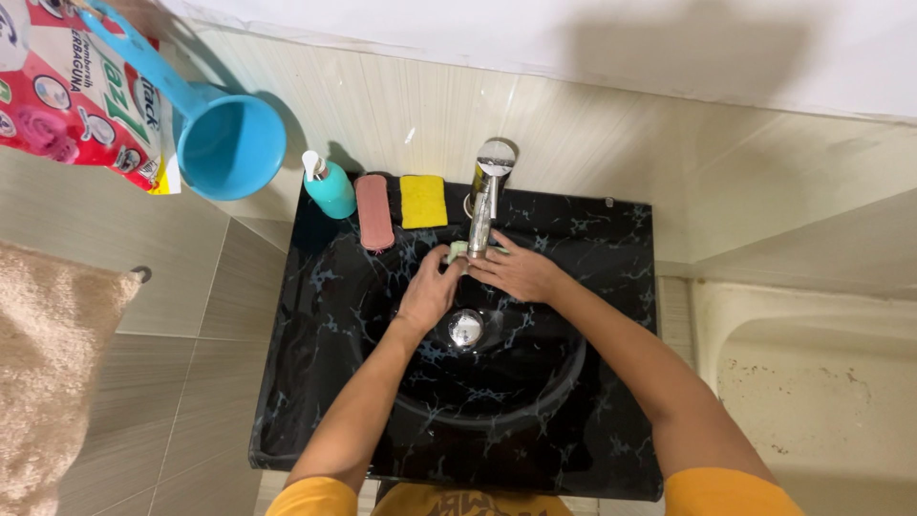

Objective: The person wipes a bathroom faucet and the surrounding countertop surface using a green cloth and soap, handling sponges and a soap bottle to clear the workspace.

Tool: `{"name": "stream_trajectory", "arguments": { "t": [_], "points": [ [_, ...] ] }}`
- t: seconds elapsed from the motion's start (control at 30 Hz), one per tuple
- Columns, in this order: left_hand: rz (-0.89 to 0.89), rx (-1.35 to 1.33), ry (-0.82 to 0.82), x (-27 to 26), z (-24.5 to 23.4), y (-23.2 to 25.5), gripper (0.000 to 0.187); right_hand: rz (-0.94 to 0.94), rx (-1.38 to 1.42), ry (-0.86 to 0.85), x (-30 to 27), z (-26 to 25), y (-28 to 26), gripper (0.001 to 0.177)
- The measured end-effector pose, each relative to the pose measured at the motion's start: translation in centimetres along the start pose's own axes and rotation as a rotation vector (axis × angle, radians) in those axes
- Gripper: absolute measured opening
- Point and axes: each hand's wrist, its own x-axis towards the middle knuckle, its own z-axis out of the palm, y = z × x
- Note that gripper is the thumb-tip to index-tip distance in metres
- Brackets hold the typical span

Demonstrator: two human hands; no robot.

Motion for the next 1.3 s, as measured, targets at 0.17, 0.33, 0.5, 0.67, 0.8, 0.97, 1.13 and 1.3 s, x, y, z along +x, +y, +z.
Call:
{"name": "stream_trajectory", "arguments": {
  "t": [0.17, 0.33, 0.5, 0.67, 0.8, 0.97, 1.13, 1.3],
  "points": [
    [-0.21, -0.043, 0.031, -0.1, 0.8, 0.6, 0.041, -0.094, -0.26, 0.146, -1.3, 1.1, 2.1, 0.05],
    [-0.183, 0.206, 0.05, 0.4, 0.4, 1.4, 0.031, -0.074, -0.163, 0.13, 0.3, 1.0, 3.5, 0.032],
    [0.058, 0.227, 0.135, 0.4, 0.7, 0.7, 0.025, -0.067, -0.108, 0.055, 2.4, -1.3, 2.5, 0.042],
    [0.009, 0.207, 0.155, -0.2, 2.1, 0.6, 0.027, -0.04, -0.12, 0.059, 2.1, -1.8, 1.9, 0.047],
    [-0.029, 0.112, 0.147, -1.1, 3.5, 1.1, 0.026, -0.037, -0.065, 0.011, 1.1, -1.1, 1.3, 0.044],
    [-0.017, 0.094, -0.021, -2.3, 6.0, 2.5, 0.029, -0.027, -0.085, 0.028, -2.3, 0.1, -1.2, 0.041],
    [-0.051, -0.047, -0.255, -1.8, 8.5, 4.5, 0.022, 0.146, 0.158, -0.02, -7.5, -0.4, -5.4, 0.04],
    [0.064, -0.1, -0.677, -0.4, 8.1, 6.9, 0.026, 0.397, 0.49, -0.174, -8.8, -3.5, -10.9, 0.031]
  ]
}}
